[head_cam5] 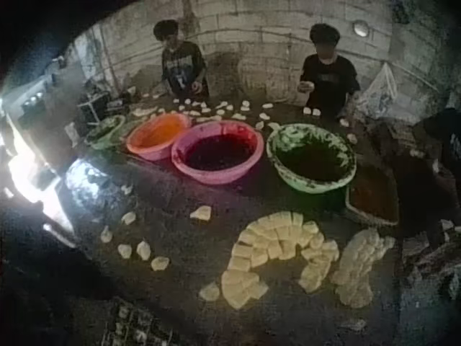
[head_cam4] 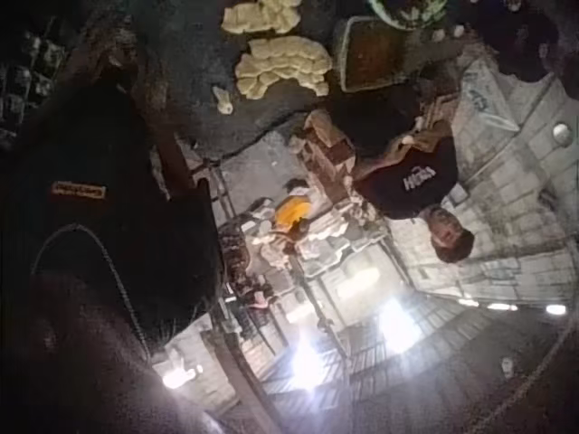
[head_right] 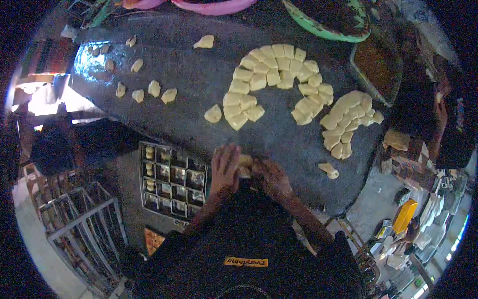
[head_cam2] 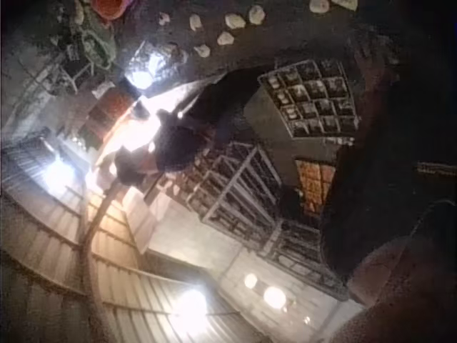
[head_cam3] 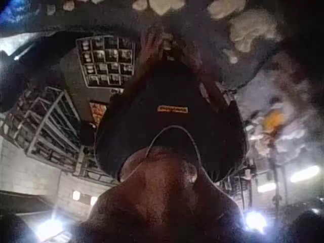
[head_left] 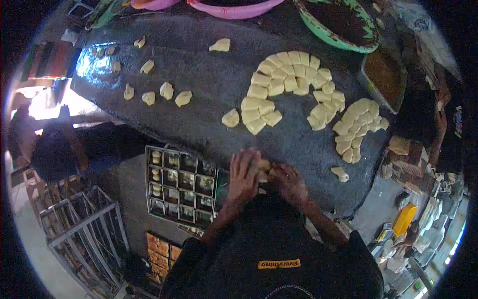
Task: The person is preparing and shaping small pieces of dough, adding filling, and placing them into baking trays.
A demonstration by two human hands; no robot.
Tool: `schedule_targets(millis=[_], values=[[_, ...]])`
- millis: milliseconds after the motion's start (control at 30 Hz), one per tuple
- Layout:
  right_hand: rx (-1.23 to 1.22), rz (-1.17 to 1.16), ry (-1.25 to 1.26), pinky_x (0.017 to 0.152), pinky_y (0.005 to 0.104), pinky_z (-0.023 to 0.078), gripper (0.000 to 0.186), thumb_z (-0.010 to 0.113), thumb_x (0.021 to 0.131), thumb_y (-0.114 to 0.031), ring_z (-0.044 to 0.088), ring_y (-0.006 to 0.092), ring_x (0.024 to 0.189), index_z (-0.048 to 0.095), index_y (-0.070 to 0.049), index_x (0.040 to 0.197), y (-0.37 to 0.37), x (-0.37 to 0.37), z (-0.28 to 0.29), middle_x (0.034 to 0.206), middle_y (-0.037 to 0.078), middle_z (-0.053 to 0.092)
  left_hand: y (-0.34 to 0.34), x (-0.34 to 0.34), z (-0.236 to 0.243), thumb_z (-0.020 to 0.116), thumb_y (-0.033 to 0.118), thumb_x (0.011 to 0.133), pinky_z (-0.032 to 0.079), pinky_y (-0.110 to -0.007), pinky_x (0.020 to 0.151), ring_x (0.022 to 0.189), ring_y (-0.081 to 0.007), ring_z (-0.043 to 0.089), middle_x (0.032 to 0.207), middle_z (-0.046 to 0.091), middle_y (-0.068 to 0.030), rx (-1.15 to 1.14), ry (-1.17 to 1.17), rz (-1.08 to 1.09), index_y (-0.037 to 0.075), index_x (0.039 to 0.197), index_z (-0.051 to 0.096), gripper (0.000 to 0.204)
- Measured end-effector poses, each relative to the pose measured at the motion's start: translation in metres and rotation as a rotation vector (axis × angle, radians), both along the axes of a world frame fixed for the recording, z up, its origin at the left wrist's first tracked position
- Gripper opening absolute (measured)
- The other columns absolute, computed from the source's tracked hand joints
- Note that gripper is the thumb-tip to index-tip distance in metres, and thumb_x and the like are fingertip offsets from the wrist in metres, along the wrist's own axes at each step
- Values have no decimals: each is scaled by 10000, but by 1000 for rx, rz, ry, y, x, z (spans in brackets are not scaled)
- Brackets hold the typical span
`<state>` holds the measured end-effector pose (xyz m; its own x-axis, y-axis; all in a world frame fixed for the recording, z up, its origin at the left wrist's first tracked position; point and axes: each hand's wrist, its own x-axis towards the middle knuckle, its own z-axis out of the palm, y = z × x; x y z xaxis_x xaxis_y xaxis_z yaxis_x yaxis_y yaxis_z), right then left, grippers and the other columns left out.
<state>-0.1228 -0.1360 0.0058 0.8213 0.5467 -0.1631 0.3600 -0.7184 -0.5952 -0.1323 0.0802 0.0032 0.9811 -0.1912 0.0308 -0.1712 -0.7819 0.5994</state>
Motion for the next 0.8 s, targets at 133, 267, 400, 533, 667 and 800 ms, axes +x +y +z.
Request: schedule_targets(millis=[133,267,400,533,667,800], values=[[110,-128,33,1006,448,436,583,676,826,-186,497,379,1201,475,-55,1357,9,15,29,1344,177,486,-20,1,3,554,179,933,103,-641,1140,1431,-407,197,1566,235,-115,-201,-249,-118,82,1454,360,564],[261,-354,-163,973,426,454,528,711,809,-226,521,370,1170,551,-36,1275,3,86,42,1234,171,581,-28,9,19,498,166,963,97,-640,1139,1428,-381,222,1554,263,-110,50,0,-233,94,1471,343,536],[378,-695,-19,910,417,485,464,724,788,-225,571,359,1103,602,-35,1194,50,132,-7,1133,176,630,-23,14,25,430,175,988,91,-626,1141,1422,-373,244,1517,336,-126,-24,-54,-76,78,1440,391,464],[276,-695,-390,709,373,523,283,715,794,-138,666,269,825,682,-72,1067,53,147,-58,917,115,668,-12,4,43,431,181,988,136,-600,1143,1388,-378,312,1454,427,-145,-58,-149,141,57,1385,456,416],[613,-921,-212,654,314,506,219,714,799,-115,633,198,716,687,-13,990,-25,101,-42,820,108,669,-10,-28,57,458,111,988,301,-520,1099,1326,-375,411,1359,528,-158,-175,-143,335,60,1311,545,338],[896,-955,-104,661,264,528,210,718,797,1,625,118,722,651,40,992,-104,26,-41,876,57,675,-36,-65,54,490,99,987,481,-449,936,1141,-337,581,1233,607,-167,-292,-201,512,59,1298,551,320]])
